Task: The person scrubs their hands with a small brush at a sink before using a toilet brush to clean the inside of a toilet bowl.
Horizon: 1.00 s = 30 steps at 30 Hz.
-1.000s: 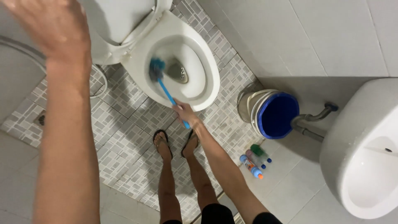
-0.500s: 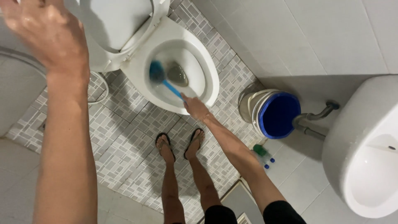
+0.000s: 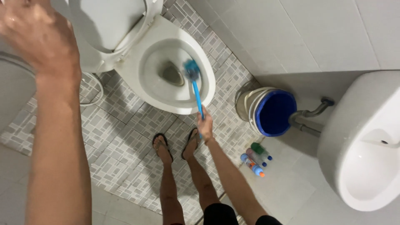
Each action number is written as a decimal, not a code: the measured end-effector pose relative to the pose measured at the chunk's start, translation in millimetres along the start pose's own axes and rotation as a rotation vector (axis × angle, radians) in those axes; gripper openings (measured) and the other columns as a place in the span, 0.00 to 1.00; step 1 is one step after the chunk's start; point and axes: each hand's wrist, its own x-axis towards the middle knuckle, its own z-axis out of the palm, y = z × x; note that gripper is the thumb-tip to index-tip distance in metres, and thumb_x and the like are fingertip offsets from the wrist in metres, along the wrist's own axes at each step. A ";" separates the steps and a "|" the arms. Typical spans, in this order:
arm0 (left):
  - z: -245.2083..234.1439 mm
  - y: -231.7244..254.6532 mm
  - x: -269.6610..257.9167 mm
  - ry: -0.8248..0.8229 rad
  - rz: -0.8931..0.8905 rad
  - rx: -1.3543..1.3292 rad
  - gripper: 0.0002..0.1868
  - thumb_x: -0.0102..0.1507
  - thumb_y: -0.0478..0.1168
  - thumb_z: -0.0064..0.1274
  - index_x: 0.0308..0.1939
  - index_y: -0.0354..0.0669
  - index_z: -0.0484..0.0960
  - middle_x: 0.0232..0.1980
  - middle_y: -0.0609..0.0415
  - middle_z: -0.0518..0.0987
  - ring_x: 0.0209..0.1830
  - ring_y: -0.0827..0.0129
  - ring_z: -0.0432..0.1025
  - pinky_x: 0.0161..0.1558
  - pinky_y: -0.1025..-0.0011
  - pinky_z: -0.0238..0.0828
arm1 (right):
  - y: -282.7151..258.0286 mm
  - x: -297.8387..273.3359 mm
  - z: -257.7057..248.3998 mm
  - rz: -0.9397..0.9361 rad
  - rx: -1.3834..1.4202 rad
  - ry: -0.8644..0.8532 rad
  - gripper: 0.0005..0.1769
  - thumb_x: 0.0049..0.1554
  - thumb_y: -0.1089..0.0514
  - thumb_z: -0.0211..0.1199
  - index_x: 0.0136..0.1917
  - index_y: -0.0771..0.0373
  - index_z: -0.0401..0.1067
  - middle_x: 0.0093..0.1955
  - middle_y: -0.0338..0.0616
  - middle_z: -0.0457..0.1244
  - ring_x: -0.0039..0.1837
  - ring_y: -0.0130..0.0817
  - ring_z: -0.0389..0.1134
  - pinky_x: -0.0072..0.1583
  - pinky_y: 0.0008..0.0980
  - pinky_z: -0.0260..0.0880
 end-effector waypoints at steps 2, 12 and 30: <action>30.0 -3.3 -25.9 -0.092 0.019 0.308 0.18 0.46 0.31 0.49 0.36 0.58 0.73 0.36 0.62 0.66 0.28 0.73 0.62 0.27 0.74 0.56 | 7.4 -45.7 1.3 0.179 0.037 0.087 0.30 0.66 0.52 0.51 0.78 0.66 0.60 0.40 0.39 0.60 0.40 0.30 0.61 0.41 0.36 0.63; 0.6 6.7 8.3 0.101 -0.024 0.069 0.30 0.38 0.24 0.51 0.40 0.56 0.84 0.38 0.67 0.79 0.34 0.77 0.75 0.30 0.79 0.72 | -28.2 -25.0 22.4 0.256 0.054 0.172 0.29 0.66 0.53 0.51 0.77 0.65 0.58 0.77 0.47 0.56 0.78 0.42 0.57 0.78 0.36 0.52; 17.2 4.2 -5.3 0.097 -0.001 0.107 0.25 0.44 0.25 0.46 0.41 0.56 0.74 0.42 0.66 0.70 0.34 0.72 0.65 0.35 0.73 0.62 | -12.1 -50.8 -48.8 0.105 -0.111 0.050 0.26 0.64 0.52 0.57 0.72 0.66 0.68 0.70 0.54 0.64 0.72 0.42 0.65 0.72 0.34 0.62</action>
